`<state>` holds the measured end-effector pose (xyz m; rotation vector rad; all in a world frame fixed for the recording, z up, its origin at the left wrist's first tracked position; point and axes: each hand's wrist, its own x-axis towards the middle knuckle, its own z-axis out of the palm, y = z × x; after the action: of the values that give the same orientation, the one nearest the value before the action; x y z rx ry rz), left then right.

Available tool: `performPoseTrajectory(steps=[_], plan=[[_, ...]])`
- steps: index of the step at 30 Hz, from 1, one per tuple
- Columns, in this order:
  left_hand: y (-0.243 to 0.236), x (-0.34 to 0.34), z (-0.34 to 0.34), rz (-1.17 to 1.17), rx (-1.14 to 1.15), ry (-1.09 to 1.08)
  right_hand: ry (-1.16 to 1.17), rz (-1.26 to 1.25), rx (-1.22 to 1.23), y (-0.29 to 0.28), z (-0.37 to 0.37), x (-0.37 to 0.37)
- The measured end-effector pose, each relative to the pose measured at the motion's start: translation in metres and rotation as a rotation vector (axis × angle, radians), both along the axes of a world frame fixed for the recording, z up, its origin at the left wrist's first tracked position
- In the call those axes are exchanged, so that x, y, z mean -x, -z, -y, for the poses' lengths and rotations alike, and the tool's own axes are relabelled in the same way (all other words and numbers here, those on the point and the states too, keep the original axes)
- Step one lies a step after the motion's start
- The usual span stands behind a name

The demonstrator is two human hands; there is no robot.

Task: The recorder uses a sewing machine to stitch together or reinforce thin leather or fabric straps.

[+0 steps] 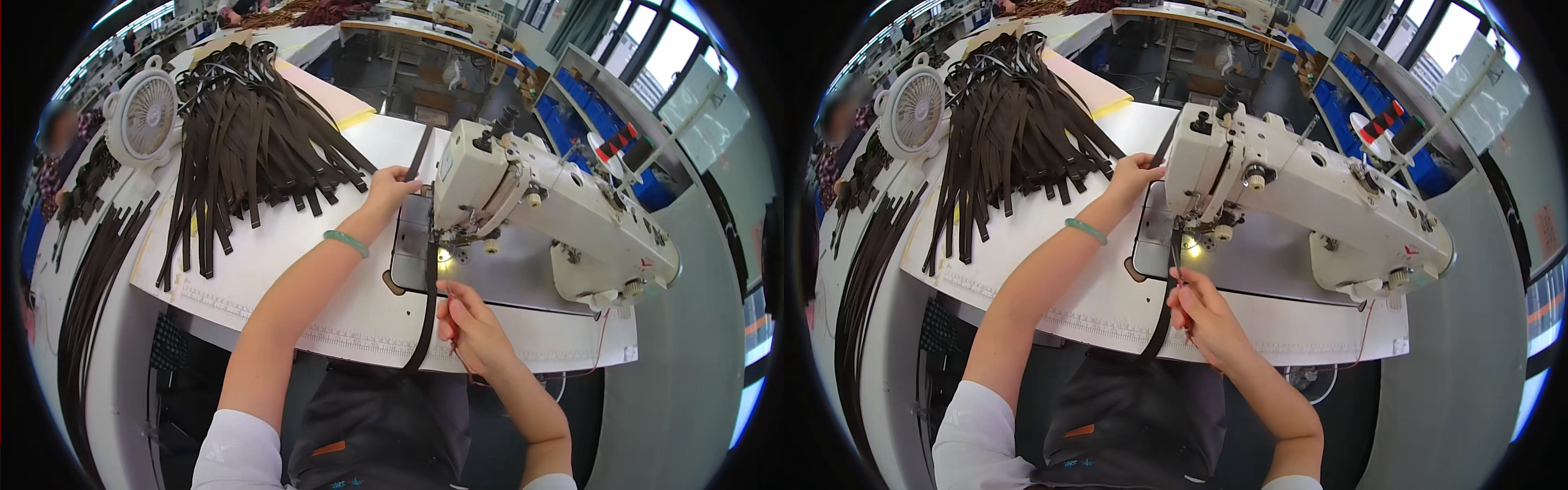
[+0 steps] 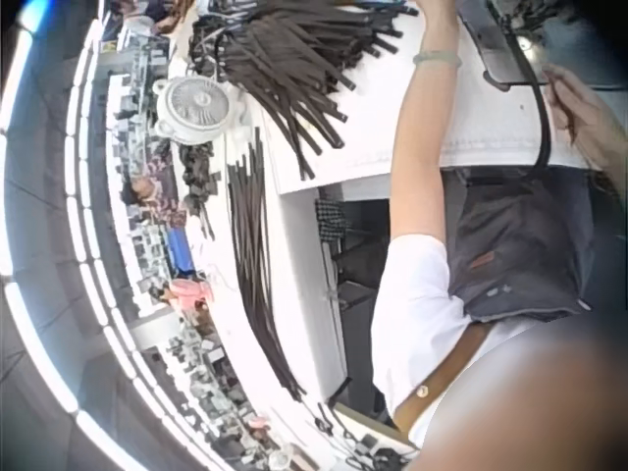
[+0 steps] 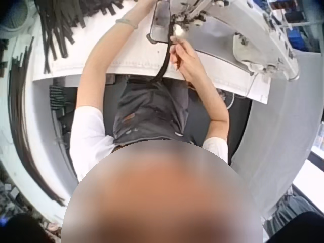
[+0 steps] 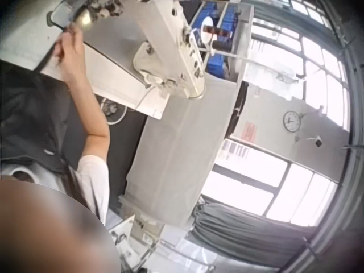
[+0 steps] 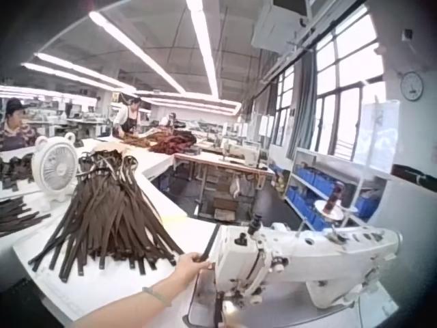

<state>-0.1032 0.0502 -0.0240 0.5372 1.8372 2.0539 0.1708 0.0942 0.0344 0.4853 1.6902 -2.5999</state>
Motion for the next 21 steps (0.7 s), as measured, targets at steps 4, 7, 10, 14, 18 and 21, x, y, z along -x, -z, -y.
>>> performPoseTrajectory(steps=[4,7,10,14,18,21], plan=[[-0.005,-0.013,0.026,0.021,-0.079,0.029,0.039,0.085,0.447,0.010,0.002,0.057],[-0.013,-0.028,0.029,0.022,-0.110,0.060,0.121,0.046,0.537,0.027,-0.004,0.100],[-0.015,-0.030,0.036,0.032,-0.107,0.033,0.185,0.066,0.578,0.039,-0.002,0.124],[-0.007,-0.026,0.045,0.019,-0.166,0.015,0.150,-0.029,0.532,0.049,0.003,0.127],[-0.048,-0.013,0.075,0.249,-0.772,0.012,0.055,-0.105,0.448,0.037,0.013,0.102],[-0.090,0.002,0.151,0.058,-0.897,-0.162,0.005,-0.109,0.308,0.025,0.023,0.099]])
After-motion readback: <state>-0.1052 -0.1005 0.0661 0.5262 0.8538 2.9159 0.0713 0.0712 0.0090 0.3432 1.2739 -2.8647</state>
